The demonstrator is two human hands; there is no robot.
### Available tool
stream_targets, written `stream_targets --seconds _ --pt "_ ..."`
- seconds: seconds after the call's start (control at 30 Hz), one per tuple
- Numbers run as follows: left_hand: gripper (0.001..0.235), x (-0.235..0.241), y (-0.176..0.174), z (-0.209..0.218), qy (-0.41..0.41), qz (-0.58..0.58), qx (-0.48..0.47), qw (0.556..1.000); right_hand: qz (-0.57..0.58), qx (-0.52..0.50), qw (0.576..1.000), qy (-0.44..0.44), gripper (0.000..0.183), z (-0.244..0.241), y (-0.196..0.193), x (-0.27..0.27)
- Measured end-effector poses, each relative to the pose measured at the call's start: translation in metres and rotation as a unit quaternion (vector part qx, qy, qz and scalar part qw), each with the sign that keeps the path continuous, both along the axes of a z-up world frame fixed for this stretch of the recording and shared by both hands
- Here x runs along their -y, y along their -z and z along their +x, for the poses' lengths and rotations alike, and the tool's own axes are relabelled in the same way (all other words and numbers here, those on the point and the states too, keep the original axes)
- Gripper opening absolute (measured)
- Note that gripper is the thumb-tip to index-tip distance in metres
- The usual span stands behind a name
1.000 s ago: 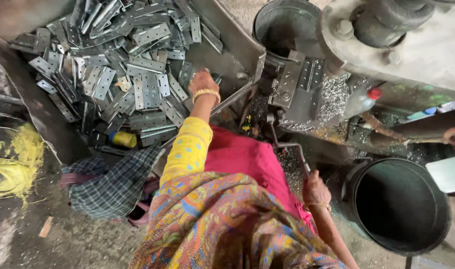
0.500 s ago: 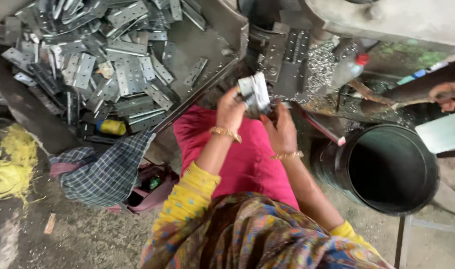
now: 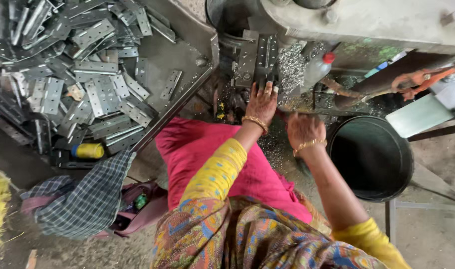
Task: The person assembles metal hinges by taking a metal plate, placing it into a machine press, and operating a manual lever and a rotary handle to punch or shape the component before placing it in a separate bin.
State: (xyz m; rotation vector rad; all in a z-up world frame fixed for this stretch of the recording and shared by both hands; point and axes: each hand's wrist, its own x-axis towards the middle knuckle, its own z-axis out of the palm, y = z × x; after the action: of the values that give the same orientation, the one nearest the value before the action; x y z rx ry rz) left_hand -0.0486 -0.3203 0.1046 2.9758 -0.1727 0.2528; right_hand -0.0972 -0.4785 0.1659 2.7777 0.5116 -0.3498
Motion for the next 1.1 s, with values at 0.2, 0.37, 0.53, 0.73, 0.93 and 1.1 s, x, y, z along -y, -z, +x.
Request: stream_targets --seconds 0.2,0.37,0.53,0.73,0.93,1.1 --pt "0.061 -0.001 0.003 0.01 -0.101 -0.001 -0.099 0.99 0.106 0.0 0.993 0.047 0.048 -0.013 0.052 0.02" --pt "0.05 -0.021 -0.01 0.047 -0.087 -0.025 -0.139 0.986 0.125 0.004 0.99 0.067 0.041 -0.015 0.046 0.017" --pt "0.061 -0.019 -0.025 0.021 -0.085 0.101 -0.101 0.986 0.139 0.026 0.989 0.046 0.037 -0.012 0.051 0.016" --pt "0.05 -0.015 -0.01 0.035 -0.101 0.104 -0.057 0.988 0.167 -0.009 0.977 0.133 0.038 -0.042 0.155 0.037" --pt "0.049 -0.011 0.003 0.023 -0.09 0.049 -0.037 0.994 0.233 -0.073 0.955 0.17 0.046 -0.045 0.181 0.054" --pt "0.047 -0.01 -0.005 0.044 -0.087 0.068 -0.085 0.99 0.154 -0.008 0.98 0.127 0.045 -0.023 0.112 0.038"
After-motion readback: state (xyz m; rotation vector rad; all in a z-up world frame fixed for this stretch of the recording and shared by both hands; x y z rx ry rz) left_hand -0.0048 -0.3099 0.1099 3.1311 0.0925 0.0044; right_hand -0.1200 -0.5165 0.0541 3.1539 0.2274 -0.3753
